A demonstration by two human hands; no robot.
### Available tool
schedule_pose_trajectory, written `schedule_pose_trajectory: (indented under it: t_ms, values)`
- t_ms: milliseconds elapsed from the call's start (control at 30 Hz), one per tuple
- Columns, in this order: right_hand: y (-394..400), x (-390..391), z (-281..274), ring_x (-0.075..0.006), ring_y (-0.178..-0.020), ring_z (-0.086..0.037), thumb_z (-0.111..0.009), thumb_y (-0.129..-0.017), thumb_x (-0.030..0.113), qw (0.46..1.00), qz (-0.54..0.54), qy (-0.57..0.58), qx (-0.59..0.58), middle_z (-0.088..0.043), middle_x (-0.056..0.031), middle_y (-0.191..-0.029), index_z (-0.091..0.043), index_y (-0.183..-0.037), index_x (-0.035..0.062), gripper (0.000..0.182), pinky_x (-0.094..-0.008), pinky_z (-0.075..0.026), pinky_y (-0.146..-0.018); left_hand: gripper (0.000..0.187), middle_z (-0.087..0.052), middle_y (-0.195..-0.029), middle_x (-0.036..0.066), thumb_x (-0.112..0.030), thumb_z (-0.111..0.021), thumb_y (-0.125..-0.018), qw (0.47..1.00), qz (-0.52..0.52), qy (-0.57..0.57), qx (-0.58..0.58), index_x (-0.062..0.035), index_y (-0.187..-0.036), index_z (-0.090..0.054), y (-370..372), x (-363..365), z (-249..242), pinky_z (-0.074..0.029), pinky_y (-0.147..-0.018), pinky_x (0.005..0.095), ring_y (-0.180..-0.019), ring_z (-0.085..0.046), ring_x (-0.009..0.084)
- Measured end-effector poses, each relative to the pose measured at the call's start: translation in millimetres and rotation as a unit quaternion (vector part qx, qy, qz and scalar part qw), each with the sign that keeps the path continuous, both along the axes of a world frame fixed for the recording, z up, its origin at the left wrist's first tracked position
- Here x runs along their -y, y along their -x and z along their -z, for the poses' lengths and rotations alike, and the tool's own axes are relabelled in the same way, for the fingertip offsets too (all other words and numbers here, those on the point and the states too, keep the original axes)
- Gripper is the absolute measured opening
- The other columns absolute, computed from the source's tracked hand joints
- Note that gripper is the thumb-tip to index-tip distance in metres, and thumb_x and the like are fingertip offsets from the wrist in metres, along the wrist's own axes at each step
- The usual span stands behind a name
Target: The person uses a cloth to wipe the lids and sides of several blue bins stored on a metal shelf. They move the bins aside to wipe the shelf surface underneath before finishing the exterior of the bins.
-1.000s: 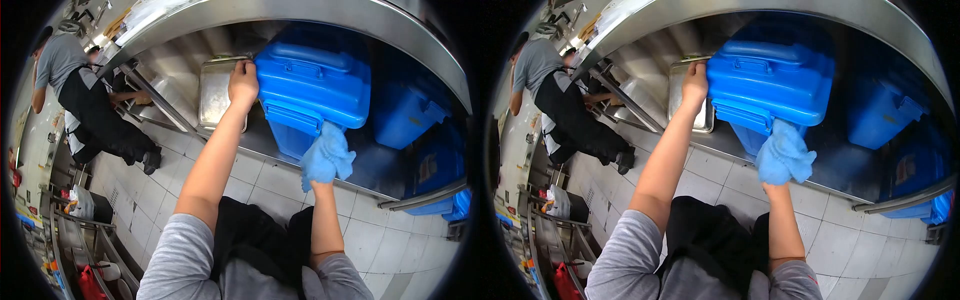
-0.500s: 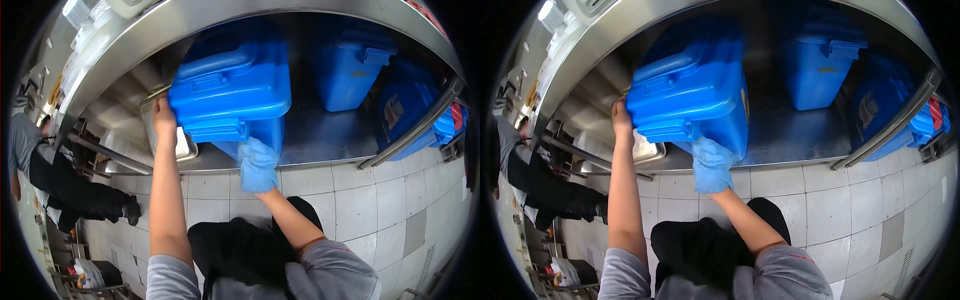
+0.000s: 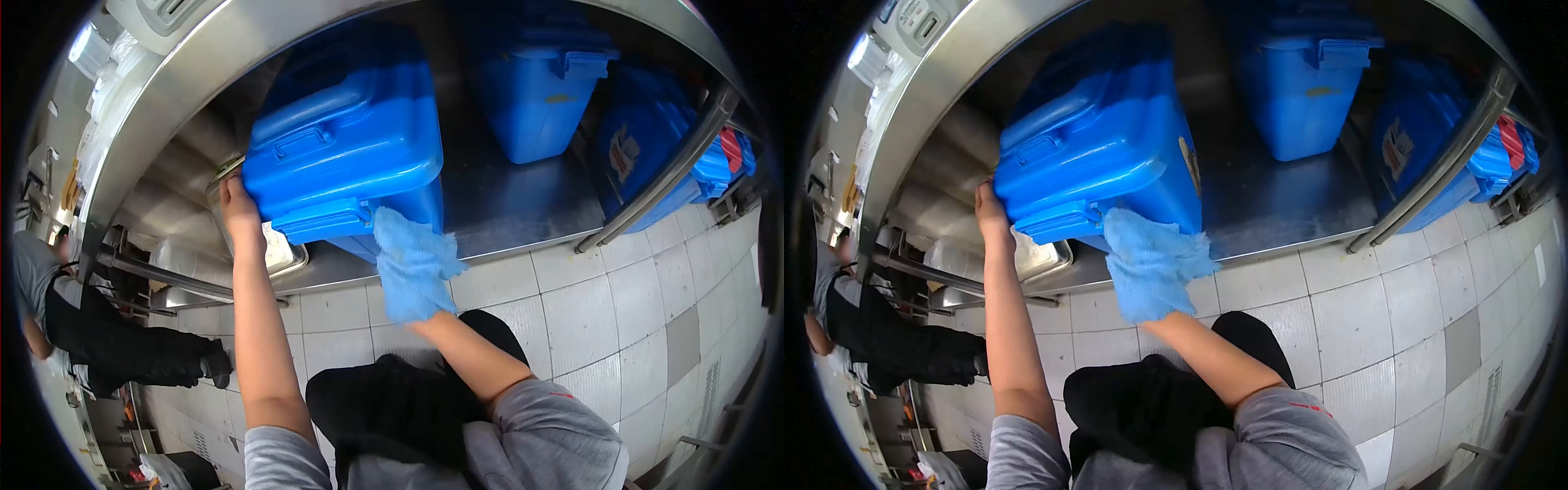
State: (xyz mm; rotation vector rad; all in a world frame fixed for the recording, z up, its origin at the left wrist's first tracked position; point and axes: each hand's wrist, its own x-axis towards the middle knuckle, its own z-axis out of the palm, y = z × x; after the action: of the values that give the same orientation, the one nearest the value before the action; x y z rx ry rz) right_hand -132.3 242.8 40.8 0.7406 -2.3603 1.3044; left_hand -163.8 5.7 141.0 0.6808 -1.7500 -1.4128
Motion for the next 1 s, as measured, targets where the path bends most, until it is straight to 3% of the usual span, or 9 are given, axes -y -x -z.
schedule_pose_trajectory:
  t_ms: [133, 333, 433, 533, 633, 733, 833, 933, 1000]
  values:
    - [8, -3, 20, -0.0338, -0.092, -0.053, -0.050, -0.082, 0.014, 0.991, -0.075, 0.081, -0.078, -0.056, -0.0194, -0.101, -0.054, -0.109, 0.0056, 0.028, -0.0423, -0.043, -0.078, 0.033, -0.056, -0.104, 0.007, -0.029, -0.037, -0.091, 1.000, 0.004, 0.006, -0.006, -0.0086, -0.110, -0.055, -2, -4, 3, -0.039, -0.085, 0.0285, -0.094, -0.052, 0.0162]
    - [16, -3, -7, -0.0355, -0.094, -0.052, -0.048, -0.086, 0.021, 0.994, -0.043, 0.079, 0.063, -0.055, -0.0183, -0.105, -0.053, -0.112, 0.0060, 0.030, -0.0428, -0.042, -0.081, 0.034, -0.056, -0.105, 0.007, -0.029, -0.037, -0.091, 1.000, 0.002, 0.018, 0.001, -0.0088, -0.111, -0.055, 0, 5, 6, -0.039, -0.086, 0.0288, -0.096, -0.052, 0.0167]
    - [19, 10, 18, -0.0361, -0.094, -0.052, -0.047, -0.086, 0.021, 0.990, -0.031, 0.136, -0.036, -0.055, -0.0193, -0.104, -0.053, -0.112, 0.0075, 0.030, -0.0432, -0.042, -0.080, 0.033, -0.056, -0.105, 0.007, -0.028, -0.037, -0.091, 1.000, 0.005, 0.015, -0.003, -0.0088, -0.111, -0.056, 0, 5, 5, -0.040, -0.085, 0.0289, -0.096, -0.052, 0.0168]
    - [12, -10, 5, -0.0355, -0.093, -0.052, -0.047, -0.085, 0.020, 0.999, -0.047, 0.000, -0.002, -0.056, -0.0187, -0.102, -0.055, -0.104, 0.0059, 0.025, -0.0439, -0.042, -0.080, 0.033, -0.057, -0.105, 0.007, -0.028, -0.037, -0.091, 1.000, -0.003, 0.026, 0.001, -0.0088, -0.110, -0.056, -1, 0, 4, -0.039, -0.085, 0.0290, -0.095, -0.052, 0.0168]
    - [14, 22, 55, -0.0331, -0.091, -0.053, -0.047, -0.083, 0.018, 0.987, -0.063, -0.012, -0.148, -0.056, -0.0174, -0.097, -0.056, -0.095, 0.0045, 0.020, -0.0421, -0.043, -0.076, 0.033, -0.057, -0.104, 0.007, -0.027, -0.037, -0.090, 1.000, -0.001, 0.012, -0.017, -0.0087, -0.110, -0.056, 2, -2, 2, -0.039, -0.085, 0.0290, -0.094, -0.052, 0.0169]
    - [11, 42, 62, -0.0315, -0.088, -0.054, -0.047, -0.082, 0.016, 0.997, -0.040, -0.011, -0.068, -0.056, -0.0166, -0.093, -0.056, -0.088, 0.0040, 0.016, -0.0402, -0.044, -0.074, 0.032, -0.057, -0.103, 0.006, -0.026, -0.038, -0.089, 1.000, -0.008, 0.027, -0.010, -0.0085, -0.108, -0.057, -1, 4, 7, -0.038, -0.085, 0.0288, -0.093, -0.052, 0.0167]
    - [7, 17, 47, -0.0296, -0.087, -0.054, -0.048, -0.081, 0.014, 0.998, -0.022, 0.062, -0.018, -0.056, -0.0167, -0.093, -0.055, -0.093, 0.0039, 0.017, -0.0382, -0.044, -0.073, 0.031, -0.057, -0.102, 0.006, -0.026, -0.038, -0.089, 1.000, -0.004, 0.018, -0.001, -0.0083, -0.105, -0.058, 0, 4, 5, -0.038, -0.086, 0.0283, -0.093, -0.051, 0.0163]
    - [-2, 23, 59, -0.0277, -0.089, -0.054, -0.048, -0.082, 0.012, 0.958, -0.042, 0.265, 0.097, -0.056, -0.0161, -0.095, -0.054, -0.100, 0.0038, 0.020, -0.0377, -0.044, -0.077, 0.029, -0.057, -0.101, 0.006, -0.025, -0.038, -0.088, 1.000, -0.006, 0.011, -0.015, -0.0083, -0.103, -0.058, 3, 5, 6, -0.037, -0.086, 0.0279, -0.093, -0.051, 0.0160]
    - [8, 35, 82, -0.0267, -0.091, -0.053, -0.048, -0.085, 0.011, 0.992, -0.032, 0.124, -0.024, -0.055, -0.0151, -0.097, -0.052, -0.106, 0.0038, 0.023, -0.0372, -0.042, -0.081, 0.029, -0.057, -0.101, 0.005, -0.025, -0.038, -0.088, 1.000, -0.008, 0.012, -0.014, -0.0084, -0.102, -0.057, 2, 6, 7, -0.037, -0.086, 0.0280, -0.093, -0.051, 0.0161]
